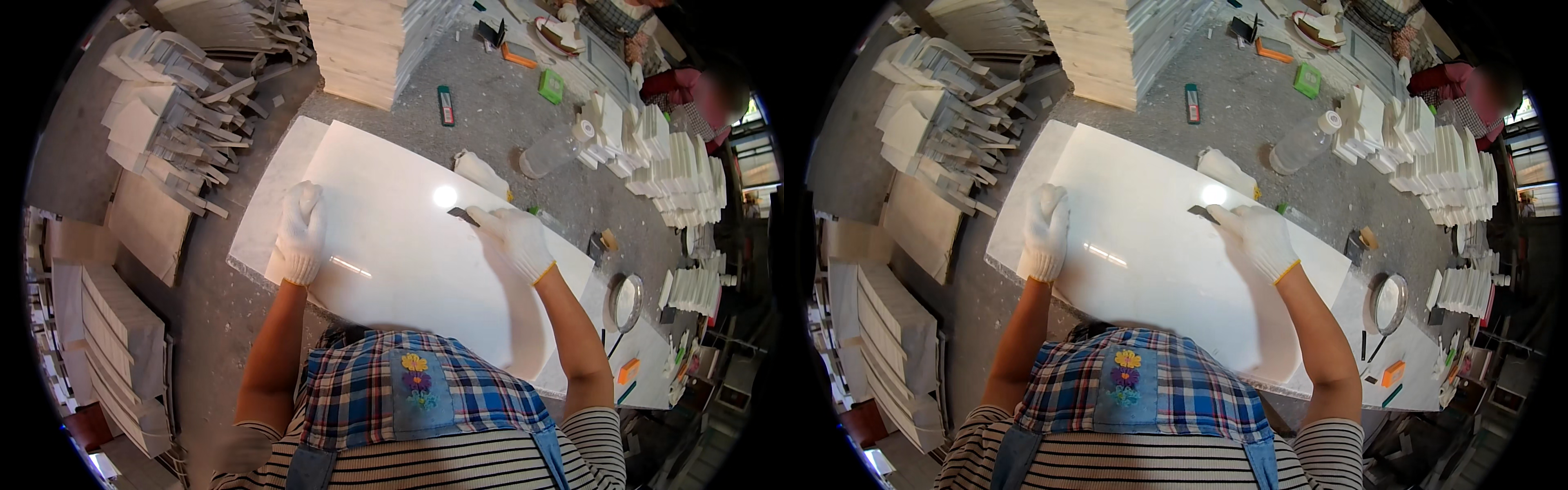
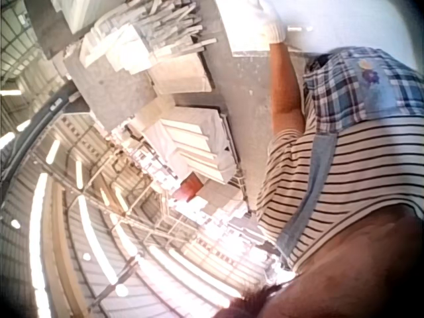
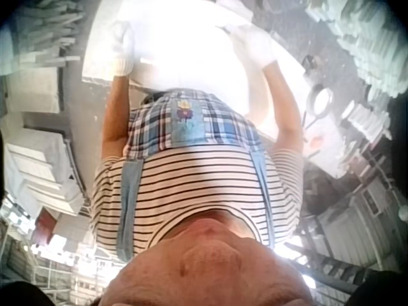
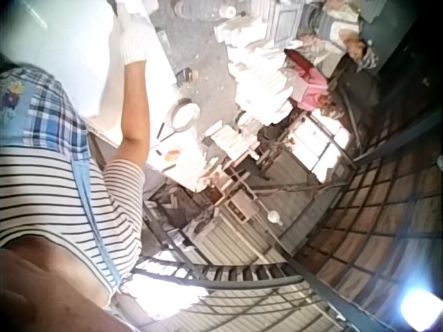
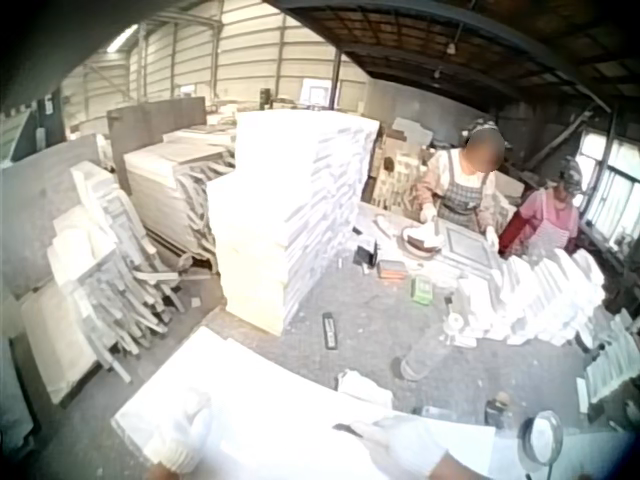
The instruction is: The person applies a white substance to a large white rectangular panel using a small brush and a scraper. They repeatedly dip the brush into a container and spread the substance across the panel's surface, then use the scraper to smooth it. The person works at a table in a workshop with stacks of similar panels nearby.
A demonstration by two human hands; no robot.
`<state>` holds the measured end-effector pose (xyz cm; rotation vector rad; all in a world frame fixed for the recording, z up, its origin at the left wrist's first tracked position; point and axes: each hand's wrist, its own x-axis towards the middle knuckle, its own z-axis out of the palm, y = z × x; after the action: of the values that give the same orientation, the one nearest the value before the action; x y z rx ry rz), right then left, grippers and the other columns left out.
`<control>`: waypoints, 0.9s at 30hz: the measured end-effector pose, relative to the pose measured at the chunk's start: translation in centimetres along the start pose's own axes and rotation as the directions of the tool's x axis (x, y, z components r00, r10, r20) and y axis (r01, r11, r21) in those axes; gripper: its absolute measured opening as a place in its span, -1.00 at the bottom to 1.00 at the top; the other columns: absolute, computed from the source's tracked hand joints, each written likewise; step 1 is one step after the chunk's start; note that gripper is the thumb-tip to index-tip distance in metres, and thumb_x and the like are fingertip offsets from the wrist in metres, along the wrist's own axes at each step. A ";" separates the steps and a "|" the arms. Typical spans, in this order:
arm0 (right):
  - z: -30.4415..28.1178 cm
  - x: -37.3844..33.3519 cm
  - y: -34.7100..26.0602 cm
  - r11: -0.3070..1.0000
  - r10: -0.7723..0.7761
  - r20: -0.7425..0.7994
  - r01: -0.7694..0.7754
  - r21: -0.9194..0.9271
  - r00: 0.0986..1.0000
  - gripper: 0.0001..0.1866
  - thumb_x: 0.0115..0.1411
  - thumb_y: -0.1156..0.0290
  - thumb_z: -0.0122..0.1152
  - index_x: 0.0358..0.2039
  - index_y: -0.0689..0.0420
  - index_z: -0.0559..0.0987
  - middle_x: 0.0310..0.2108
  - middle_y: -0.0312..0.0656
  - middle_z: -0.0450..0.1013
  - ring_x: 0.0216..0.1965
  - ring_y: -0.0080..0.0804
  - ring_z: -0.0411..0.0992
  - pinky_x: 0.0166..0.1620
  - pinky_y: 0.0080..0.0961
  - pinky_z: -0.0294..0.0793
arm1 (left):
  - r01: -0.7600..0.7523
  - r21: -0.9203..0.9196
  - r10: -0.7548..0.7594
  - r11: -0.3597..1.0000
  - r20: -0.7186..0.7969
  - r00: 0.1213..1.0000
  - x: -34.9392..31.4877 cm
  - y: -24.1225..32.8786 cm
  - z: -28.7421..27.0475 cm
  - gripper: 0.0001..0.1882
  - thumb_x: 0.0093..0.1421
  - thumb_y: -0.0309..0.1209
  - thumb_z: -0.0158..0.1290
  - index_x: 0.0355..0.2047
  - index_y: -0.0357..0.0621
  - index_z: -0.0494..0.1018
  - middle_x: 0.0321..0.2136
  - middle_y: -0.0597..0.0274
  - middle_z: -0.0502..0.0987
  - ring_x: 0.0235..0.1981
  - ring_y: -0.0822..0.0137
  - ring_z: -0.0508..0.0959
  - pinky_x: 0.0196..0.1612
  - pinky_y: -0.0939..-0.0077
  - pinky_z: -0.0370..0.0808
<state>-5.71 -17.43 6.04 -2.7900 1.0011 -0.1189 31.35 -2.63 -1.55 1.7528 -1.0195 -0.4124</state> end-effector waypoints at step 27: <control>6.0 0.5 -7.0 0.400 0.677 -0.127 -0.217 0.891 0.725 -0.74 0.49 0.29 0.09 -0.03 0.20 0.58 -0.23 -0.21 0.56 -0.22 -0.43 0.49 -0.08 -0.41 0.52 | -0.003 -0.057 0.001 0.998 -0.029 1.000 0.3 -0.3 0.5 -0.71 0.44 -0.53 0.11 0.14 -0.28 0.45 -0.25 0.33 0.58 -0.45 0.60 0.45 -0.38 0.68 0.45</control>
<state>-0.15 -11.64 1.54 -1.5017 1.3244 -0.9801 31.36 -3.11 -1.98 1.7020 -0.9799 -0.4102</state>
